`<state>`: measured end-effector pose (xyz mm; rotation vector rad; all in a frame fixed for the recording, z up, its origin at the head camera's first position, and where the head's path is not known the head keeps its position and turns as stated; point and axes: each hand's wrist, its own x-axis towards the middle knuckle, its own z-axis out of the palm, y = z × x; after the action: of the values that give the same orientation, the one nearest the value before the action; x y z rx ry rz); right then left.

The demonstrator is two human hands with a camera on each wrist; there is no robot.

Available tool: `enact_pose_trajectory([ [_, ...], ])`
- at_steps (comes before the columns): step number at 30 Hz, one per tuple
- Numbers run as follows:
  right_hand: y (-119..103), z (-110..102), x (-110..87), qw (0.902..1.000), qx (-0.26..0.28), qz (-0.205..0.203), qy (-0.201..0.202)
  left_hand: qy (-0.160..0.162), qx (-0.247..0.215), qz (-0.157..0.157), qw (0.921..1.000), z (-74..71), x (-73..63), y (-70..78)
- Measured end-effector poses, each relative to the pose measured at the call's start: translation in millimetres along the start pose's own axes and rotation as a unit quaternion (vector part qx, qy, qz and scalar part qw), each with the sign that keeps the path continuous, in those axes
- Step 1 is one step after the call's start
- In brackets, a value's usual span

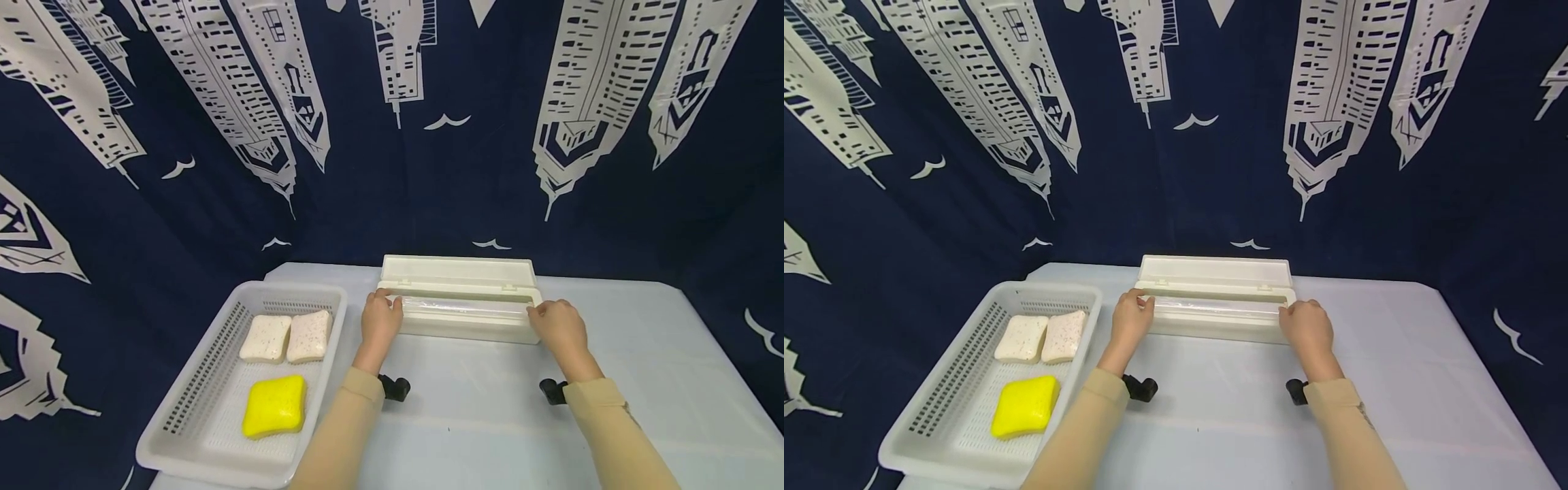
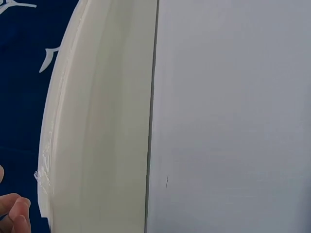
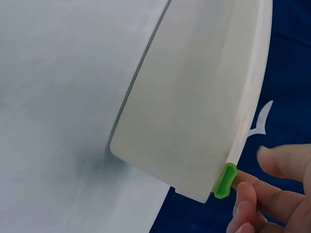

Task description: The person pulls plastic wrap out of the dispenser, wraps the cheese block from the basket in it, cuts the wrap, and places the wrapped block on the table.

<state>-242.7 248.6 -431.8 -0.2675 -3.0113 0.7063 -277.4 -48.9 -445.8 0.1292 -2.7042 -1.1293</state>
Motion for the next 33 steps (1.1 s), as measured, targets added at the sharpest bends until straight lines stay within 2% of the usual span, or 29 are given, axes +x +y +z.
enact_pose_trajectory([
  [5, 0, 2, 7.1, 0.9983, -0.045, -0.036, 0.009, -0.003, 0.005, -0.013, 0.9999, 5.2, 6.2, 0.9],
  [7, -1, 2, 10.1, 0.9973, -0.059, -0.044, 0.001, -0.008, 0.008, -0.022, 0.9997, 7.5, 7.9, 0.8],
  [12, -3, 4, 15.2, 0.9948, -0.086, -0.020, -0.052, -0.014, 0.018, -0.036, 0.9991, 11.9, 10.1, -0.2],
  [17, -7, 6, 15.9, 0.9929, -0.109, -0.001, -0.047, -0.023, 0.025, -0.036, 0.9988, 13.8, 12.6, 1.1],
  [20, -9, 7, 15.6, 0.9921, -0.117, 0.002, -0.044, -0.029, 0.045, -0.037, 0.9979, 15.9, 14.4, 1.6],
  [25, -10, 8, 16.1, 0.9935, -0.098, 0.032, -0.048, -0.029, 0.076, -0.032, 0.9962, 20.2, 14.8, 0.2],
  [30, -10, 9, 20.2, 0.9943, -0.036, 0.088, -0.049, -0.012, 0.091, -0.013, 0.9957, 23.8, 14.0, -1.7],
  [33, -8, 9, 23.7, 0.9929, -0.009, 0.108, -0.050, 0.004, 0.095, -0.007, 0.9955, 25.1, 13.4, -1.9],
])
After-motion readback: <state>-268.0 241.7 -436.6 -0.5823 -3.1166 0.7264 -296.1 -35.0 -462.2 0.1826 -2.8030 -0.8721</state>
